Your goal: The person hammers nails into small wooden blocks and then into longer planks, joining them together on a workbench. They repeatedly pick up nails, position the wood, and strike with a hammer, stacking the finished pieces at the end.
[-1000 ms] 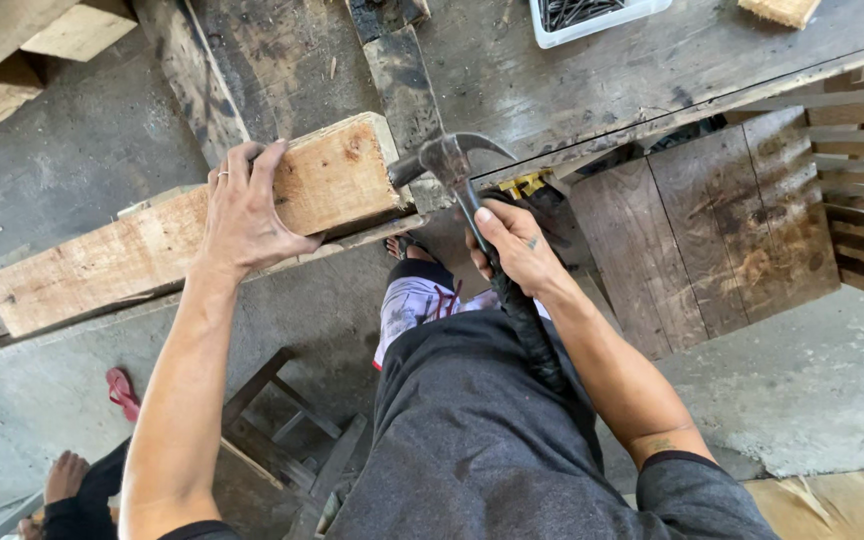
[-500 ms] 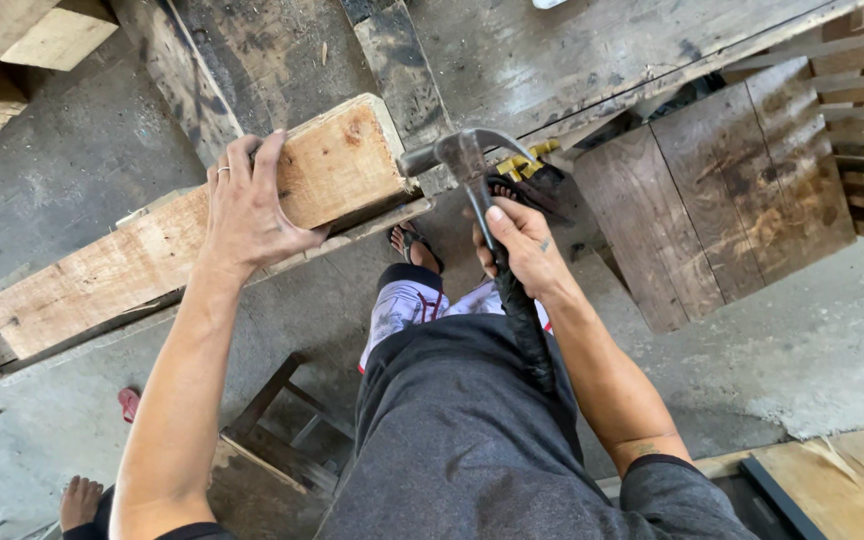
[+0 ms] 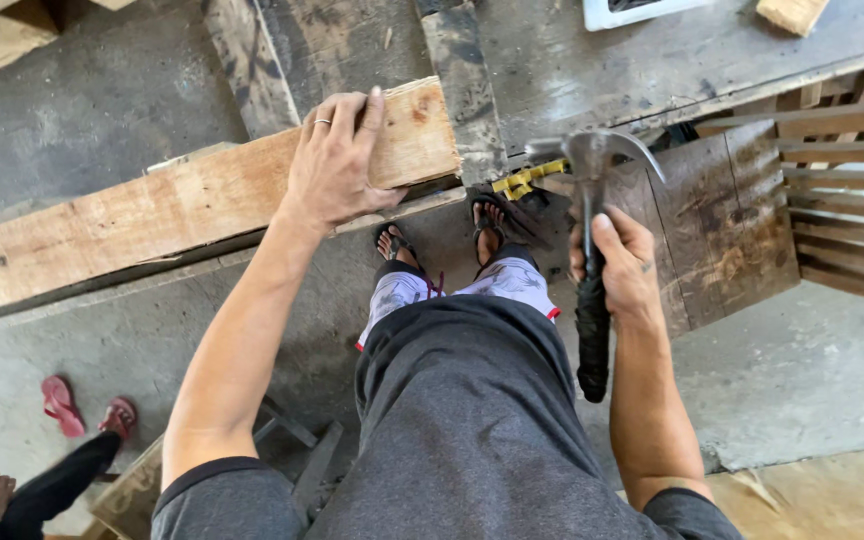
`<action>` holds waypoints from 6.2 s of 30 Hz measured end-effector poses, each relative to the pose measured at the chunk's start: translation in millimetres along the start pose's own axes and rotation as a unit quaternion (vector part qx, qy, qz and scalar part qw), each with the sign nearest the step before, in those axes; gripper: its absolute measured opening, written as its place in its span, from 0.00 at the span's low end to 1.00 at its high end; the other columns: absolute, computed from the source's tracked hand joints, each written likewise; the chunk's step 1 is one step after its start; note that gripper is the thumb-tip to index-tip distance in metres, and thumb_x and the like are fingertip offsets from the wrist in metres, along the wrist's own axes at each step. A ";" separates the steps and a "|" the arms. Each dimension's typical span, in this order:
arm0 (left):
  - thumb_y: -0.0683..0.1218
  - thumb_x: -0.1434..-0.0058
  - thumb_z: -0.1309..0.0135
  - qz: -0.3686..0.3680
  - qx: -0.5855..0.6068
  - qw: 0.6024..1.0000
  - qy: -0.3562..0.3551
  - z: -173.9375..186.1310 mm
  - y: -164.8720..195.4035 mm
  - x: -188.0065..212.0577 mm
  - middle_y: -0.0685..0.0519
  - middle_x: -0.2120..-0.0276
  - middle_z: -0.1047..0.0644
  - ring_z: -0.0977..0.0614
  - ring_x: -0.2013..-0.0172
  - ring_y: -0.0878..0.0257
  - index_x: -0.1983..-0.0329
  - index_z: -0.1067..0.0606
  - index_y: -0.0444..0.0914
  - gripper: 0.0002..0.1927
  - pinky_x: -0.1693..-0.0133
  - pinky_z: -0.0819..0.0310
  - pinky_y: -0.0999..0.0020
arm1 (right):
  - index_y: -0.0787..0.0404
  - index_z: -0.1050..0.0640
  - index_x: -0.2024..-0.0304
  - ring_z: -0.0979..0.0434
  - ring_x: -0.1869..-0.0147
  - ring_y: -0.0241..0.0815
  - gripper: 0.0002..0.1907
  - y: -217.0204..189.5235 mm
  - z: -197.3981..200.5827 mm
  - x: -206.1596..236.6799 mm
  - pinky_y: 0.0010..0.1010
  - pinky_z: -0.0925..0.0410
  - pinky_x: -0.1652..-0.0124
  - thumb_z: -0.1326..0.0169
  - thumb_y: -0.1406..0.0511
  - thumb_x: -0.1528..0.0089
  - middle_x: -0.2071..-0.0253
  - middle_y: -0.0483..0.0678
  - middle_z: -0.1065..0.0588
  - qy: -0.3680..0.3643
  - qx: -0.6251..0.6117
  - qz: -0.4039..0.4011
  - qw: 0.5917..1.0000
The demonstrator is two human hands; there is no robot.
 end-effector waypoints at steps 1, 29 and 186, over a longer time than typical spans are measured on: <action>0.65 0.59 0.26 -0.009 0.017 0.999 0.027 -0.1 1.2 1.8 0.40 0.40 0.35 0.34 0.36 0.43 0.25 0.42 0.30 0.65 0.32 0.42 0.47 | 0.67 0.24 0.47 0.27 0.72 0.33 0.14 -0.6 4.2 2.8 0.25 0.33 0.73 0.52 0.62 0.27 0.66 0.46 0.25 0.005 0.000 -0.001 1.000; 0.75 0.63 0.28 -0.036 0.098 0.986 0.129 17.1 9.2 2.7 0.34 0.32 0.44 0.47 0.31 0.36 0.28 0.45 0.28 0.72 0.32 0.54 0.39 | 0.72 0.25 0.42 0.28 0.67 0.32 0.17 -69.4 -108.1 -9.3 0.24 0.31 0.67 0.48 0.63 0.26 0.63 0.49 0.25 -0.102 0.153 0.103 0.977; 0.76 0.60 0.38 0.099 -0.038 0.993 -0.051 -9.1 -7.7 -4.3 0.38 0.32 0.41 0.41 0.33 0.44 0.27 0.46 0.32 0.68 0.36 0.51 0.44 | 0.63 0.25 0.52 0.23 0.70 0.46 0.18 -128.0 -75.4 -30.6 0.38 0.28 0.70 0.53 0.56 0.32 0.70 0.54 0.24 -0.261 0.422 0.224 0.839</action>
Point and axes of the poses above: each hand's wrist, its own x-axis away from the middle knuckle, its own z-axis out of the back of the hand, y = z × x, the point moved 6 cm from there along -x, towards the middle knuckle
